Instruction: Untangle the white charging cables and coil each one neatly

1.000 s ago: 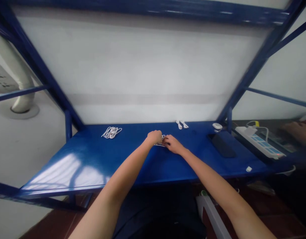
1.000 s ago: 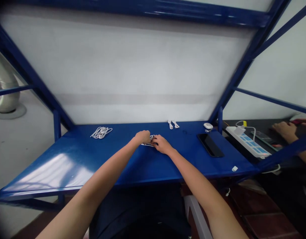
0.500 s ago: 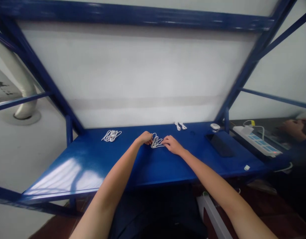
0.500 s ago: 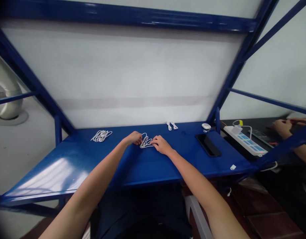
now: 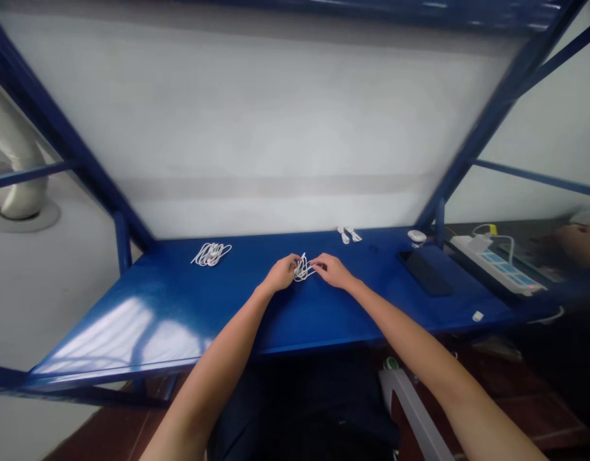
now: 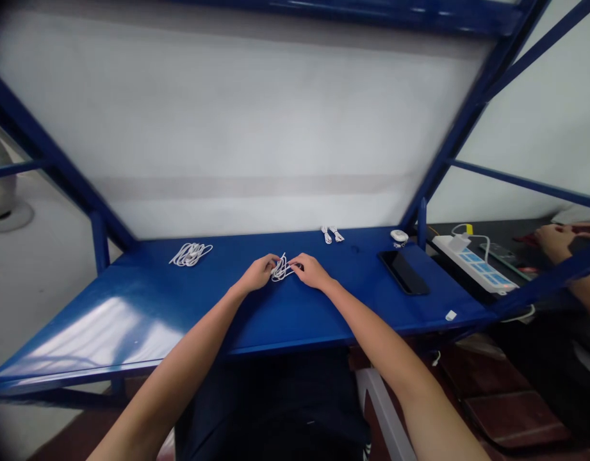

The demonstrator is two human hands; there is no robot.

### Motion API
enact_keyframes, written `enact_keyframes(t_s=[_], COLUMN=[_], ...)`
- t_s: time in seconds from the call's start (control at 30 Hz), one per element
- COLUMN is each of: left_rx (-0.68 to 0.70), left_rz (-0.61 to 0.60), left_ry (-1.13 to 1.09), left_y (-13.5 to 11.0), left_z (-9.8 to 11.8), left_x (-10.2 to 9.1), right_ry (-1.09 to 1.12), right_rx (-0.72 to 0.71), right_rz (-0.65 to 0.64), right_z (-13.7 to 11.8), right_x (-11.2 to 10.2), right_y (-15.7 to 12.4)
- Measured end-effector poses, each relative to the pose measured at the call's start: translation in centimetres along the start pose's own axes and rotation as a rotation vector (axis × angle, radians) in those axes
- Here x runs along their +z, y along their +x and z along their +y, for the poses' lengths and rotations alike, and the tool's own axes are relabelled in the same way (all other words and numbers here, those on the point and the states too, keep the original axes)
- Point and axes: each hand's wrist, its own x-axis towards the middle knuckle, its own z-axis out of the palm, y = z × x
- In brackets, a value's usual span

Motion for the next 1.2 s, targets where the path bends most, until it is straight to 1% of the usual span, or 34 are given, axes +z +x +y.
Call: enact_keyframes(t_s=[0.13,0.23,0.4,0.53,0.7,0.77,0.97,1.07,1.2], left_rx=[0.052,0.092,0.055,0.052,0.064,0.074,0.011,0.032,0.069], left_rz=[-0.004,-0.056,-0.109,-0.082,-0.072,-0.072,-0.05,-0.038,-0.038], left_ry=[0.106,0.212,0.278,0.316,0.347,0.337,0.326,0.331,0.277], left_y=[-0.6,-0.9,-1.2,-1.2,-1.1,-1.1,-1.1,-1.2,-1.1], left_z=[0.8,1.4,1.8,1.7,1.2,1.2,1.8,2.0,1.8], left_x=[0.0,-0.3,-0.9,-0.8,-0.6,-0.6,-0.4,-0.5,-1.0], right_ry=[-0.064,-0.087,-0.119,-0.217,-0.307,-0.321,-0.268,-0.195,-0.016], right_rx=[0.021,0.017,-0.053,-0.091,-0.212,-0.218,-0.159,-0.11,-0.046], right_rz=[-0.039,-0.096,-0.214,-0.213,-0.21,-0.209,-0.165,-0.155,-0.187], right_z=[-0.2,-0.6,-0.9,-1.1,-1.4,-1.4,-1.3,-1.4,-1.2], right_x=[0.1,-0.2,-0.9,-0.9,-0.5,-0.3,0.0,-0.1,-0.3], right_y=[0.3,0.2,0.1,0.1,0.3,0.3,0.5,0.8,1.3])
